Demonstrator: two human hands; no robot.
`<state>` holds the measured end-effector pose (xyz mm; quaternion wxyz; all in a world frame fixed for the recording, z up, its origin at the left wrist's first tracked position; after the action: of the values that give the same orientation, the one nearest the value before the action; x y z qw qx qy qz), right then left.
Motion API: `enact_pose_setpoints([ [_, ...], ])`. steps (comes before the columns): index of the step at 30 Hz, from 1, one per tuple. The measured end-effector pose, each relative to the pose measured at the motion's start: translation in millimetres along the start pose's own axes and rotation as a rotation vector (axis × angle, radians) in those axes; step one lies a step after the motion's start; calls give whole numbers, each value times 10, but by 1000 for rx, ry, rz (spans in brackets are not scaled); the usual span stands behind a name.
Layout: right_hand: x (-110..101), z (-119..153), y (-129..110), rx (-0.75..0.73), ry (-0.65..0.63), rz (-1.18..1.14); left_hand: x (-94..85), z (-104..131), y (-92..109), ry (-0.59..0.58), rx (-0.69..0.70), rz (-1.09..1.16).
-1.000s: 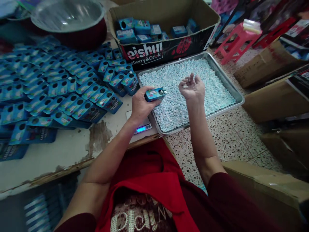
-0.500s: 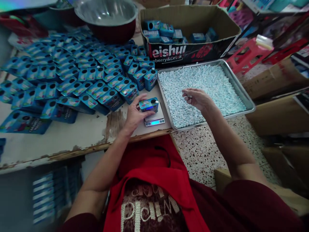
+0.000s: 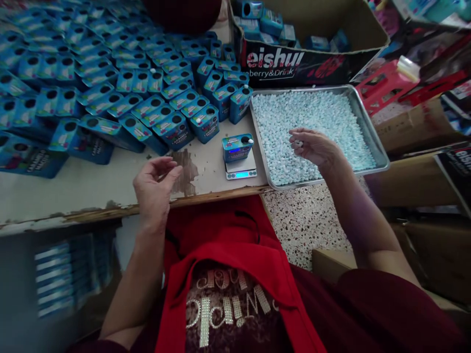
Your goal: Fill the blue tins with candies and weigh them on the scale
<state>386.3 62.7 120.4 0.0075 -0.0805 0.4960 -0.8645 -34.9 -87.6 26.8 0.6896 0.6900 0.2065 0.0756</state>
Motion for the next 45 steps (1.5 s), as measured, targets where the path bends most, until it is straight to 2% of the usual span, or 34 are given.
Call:
enact_pose_setpoints([
  [6,172,27,-11,-92,-142,167,114,-52,165,-15,71,11],
  [13,445,24,40,-271,-231,337,230,-152,119,-62,118,-7],
  [18,604,21,38,-367,-259,445,351,-207,170,-96,114,1],
  [24,716,-23,15,-403,-278,621,536,-236,233,-218,126,-56],
  [30,889,-117,-38,-484,-310,913,840,-243,258,-358,114,-60],
  [33,1018,-126,-106,-541,-312,1079,927,-262,251,-402,123,-56],
  [36,1152,-90,-206,-630,-353,1246,896,-274,221,-393,112,-48],
  [39,1231,-58,-307,-676,-428,1393,769,-274,170,-355,89,-47],
  [45,1212,-95,-408,-661,-504,1493,503,-279,62,-289,64,-51],
])
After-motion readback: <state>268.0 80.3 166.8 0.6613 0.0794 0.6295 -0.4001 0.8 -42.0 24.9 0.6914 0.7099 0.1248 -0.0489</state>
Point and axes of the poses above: each hand's wrist, its own z-axis away from the middle knuckle, its own x-axis out of the palm, y = z × x, the point moved 1 cm from there along -z, towards the middle knuckle, and after that the axes turned 10 degrees about -y, right-handed, at the moved point
